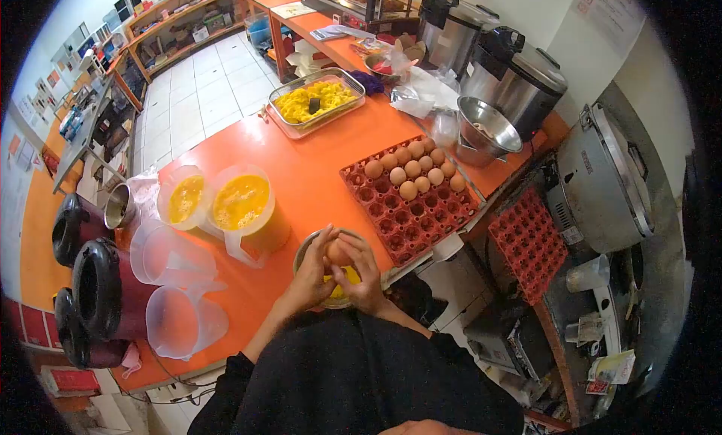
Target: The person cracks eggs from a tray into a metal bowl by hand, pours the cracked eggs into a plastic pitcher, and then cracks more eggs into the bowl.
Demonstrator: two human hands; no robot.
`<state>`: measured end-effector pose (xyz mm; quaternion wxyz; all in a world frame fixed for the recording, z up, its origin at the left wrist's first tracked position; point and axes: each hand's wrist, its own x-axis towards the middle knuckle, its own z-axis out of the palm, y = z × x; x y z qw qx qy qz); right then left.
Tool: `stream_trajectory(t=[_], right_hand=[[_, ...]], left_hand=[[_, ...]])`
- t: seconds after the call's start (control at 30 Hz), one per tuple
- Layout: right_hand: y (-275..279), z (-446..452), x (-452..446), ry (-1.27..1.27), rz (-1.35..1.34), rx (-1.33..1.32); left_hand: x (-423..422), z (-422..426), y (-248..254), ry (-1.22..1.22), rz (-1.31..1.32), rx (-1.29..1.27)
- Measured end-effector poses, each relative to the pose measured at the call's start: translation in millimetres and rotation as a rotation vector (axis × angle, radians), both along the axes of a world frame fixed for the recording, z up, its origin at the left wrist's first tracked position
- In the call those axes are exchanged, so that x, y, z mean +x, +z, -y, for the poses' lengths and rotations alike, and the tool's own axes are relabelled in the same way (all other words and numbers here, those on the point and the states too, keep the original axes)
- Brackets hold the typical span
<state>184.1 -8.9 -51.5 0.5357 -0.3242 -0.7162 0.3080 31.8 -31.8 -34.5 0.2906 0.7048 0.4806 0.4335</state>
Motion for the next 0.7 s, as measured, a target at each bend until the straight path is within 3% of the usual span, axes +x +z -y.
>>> stream_trajectory(t=[0.03,0.13,0.23,0.33,0.47,0.57,0.7], right_hand=[[0,-1,0,0.034,0.063,0.046],[1,6,-5,-0.062,-0.155,-0.036],[8,0,-1,-0.012,0.085,0.082],[5,-1,-2,0.028,-0.032,-0.092],[16,-6,2,0.178,-0.515,-0.727],[13,-7,5,0.146,-0.479,-0.632],[9,-1,-2,0.099,-0.214,-0.234]], left_hand=[[0,-1,-1,-0.007,0.012,-0.002],[-3,-3,-4,-0.021,0.020,0.035],[-4,-7,-14,-0.043,0.166,-0.064],[-9,-8,-10,-0.049,0.060,-0.031],[-9,-6,-12,-0.001,0.104,-0.054],[-10,-7,-16,0.054,0.109,-0.047],[-6,-7,-23,0.033,0.213,-0.104]])
